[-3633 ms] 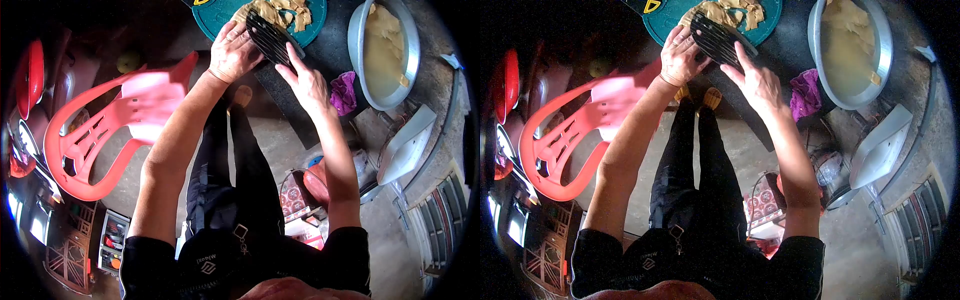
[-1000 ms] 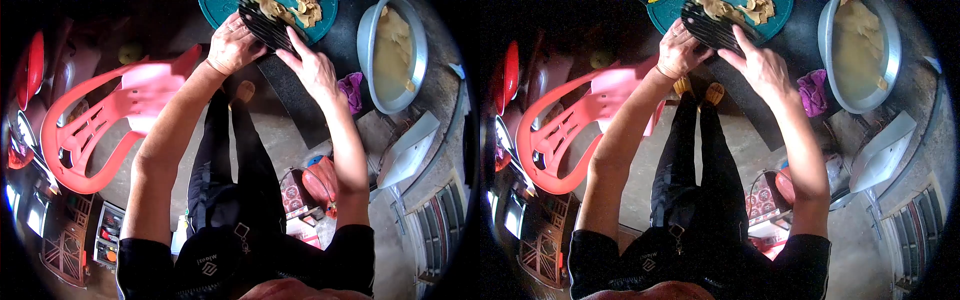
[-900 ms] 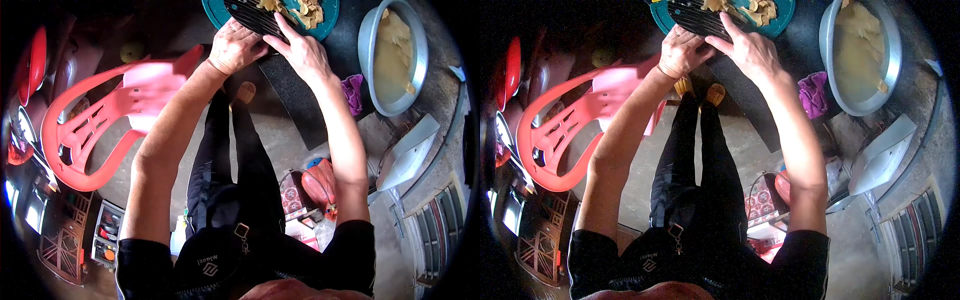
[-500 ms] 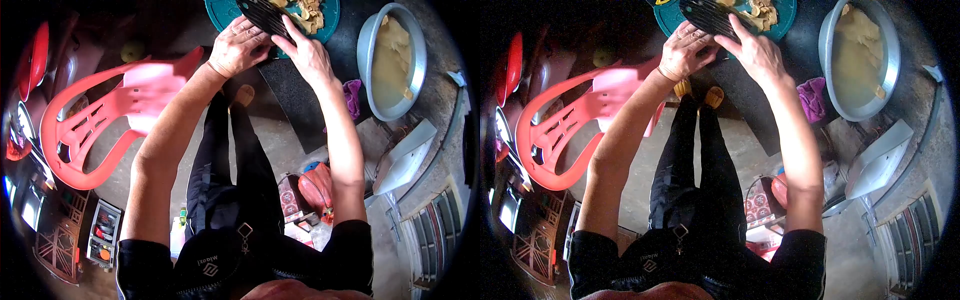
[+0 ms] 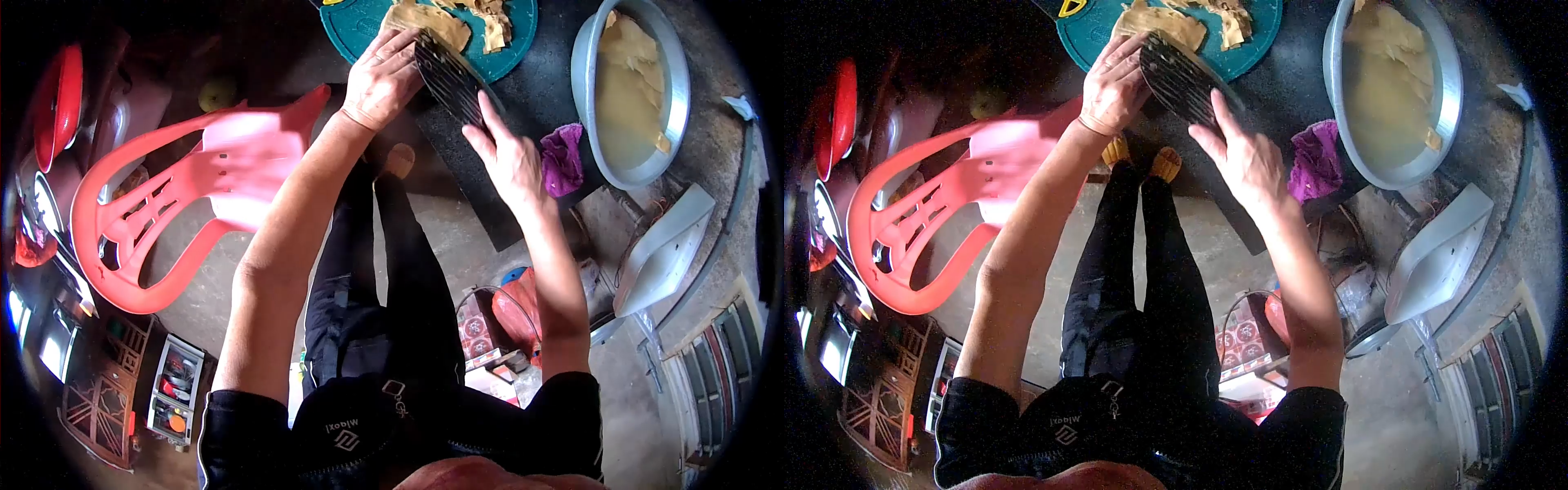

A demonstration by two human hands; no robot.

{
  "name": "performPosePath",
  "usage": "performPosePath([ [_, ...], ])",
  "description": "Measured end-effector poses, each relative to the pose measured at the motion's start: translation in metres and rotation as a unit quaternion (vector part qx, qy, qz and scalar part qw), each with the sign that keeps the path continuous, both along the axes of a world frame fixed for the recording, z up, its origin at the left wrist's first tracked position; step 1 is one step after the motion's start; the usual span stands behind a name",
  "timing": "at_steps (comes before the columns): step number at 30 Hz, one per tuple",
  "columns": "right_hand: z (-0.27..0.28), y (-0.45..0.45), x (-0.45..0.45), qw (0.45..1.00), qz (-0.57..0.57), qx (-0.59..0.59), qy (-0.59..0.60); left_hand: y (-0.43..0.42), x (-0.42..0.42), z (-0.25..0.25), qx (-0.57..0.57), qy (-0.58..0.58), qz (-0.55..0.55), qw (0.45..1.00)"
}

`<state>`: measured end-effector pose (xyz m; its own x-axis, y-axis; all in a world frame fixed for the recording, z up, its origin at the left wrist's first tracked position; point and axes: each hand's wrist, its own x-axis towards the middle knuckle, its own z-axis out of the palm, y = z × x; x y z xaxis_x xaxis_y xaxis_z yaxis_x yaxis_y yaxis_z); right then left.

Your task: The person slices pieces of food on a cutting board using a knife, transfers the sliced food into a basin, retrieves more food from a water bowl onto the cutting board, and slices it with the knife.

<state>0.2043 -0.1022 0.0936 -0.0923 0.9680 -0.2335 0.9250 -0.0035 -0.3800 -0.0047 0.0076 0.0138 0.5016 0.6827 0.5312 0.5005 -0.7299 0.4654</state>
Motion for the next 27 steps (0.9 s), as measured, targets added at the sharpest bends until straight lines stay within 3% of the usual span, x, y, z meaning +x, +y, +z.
performPosePath([
  [1,-0.002,-0.007,0.001,0.998,-0.027,-0.009,0.051,0.002,0.002,-0.004,0.000,-0.019,-0.005,1.000],
  [4,-0.006,0.001,-0.003,1.000,-0.012,-0.011,0.008,-0.002,0.000,-0.006,-0.019,-0.005,-0.006,1.000],
  [7,-0.007,0.033,-0.027,0.998,-0.036,-0.046,0.037,-0.002,0.000,-0.011,0.002,-0.012,-0.004,1.000],
  [8,-0.031,0.039,-0.027,0.997,0.022,0.072,0.027,-0.003,0.001,-0.009,0.007,-0.009,0.010,1.000],
  [10,-0.044,0.059,-0.033,0.993,0.033,0.106,0.048,-0.005,0.000,-0.020,-0.006,0.014,0.020,1.000],
  [13,-0.041,0.072,-0.041,0.994,0.035,0.099,0.012,-0.009,0.000,-0.020,-0.028,0.032,0.033,0.999],
  [18,-0.015,0.019,-0.010,0.999,-0.031,-0.033,0.016,-0.003,0.005,-0.009,-0.003,0.005,0.021,1.000],
  [20,-0.013,0.012,-0.004,1.000,-0.016,-0.001,-0.004,-0.003,0.007,-0.004,0.001,0.005,0.025,1.000],
  [23,-0.021,0.047,-0.017,0.998,-0.012,0.015,0.067,-0.004,0.007,-0.010,0.009,0.004,0.031,0.999],
  [25,-0.042,0.082,-0.029,0.998,0.043,0.026,0.028,-0.002,0.006,-0.008,0.012,0.006,0.029,0.999],
  [27,-0.034,0.106,-0.042,0.999,0.021,-0.036,0.013,-0.004,0.005,-0.001,0.006,0.011,0.022,1.000],
])
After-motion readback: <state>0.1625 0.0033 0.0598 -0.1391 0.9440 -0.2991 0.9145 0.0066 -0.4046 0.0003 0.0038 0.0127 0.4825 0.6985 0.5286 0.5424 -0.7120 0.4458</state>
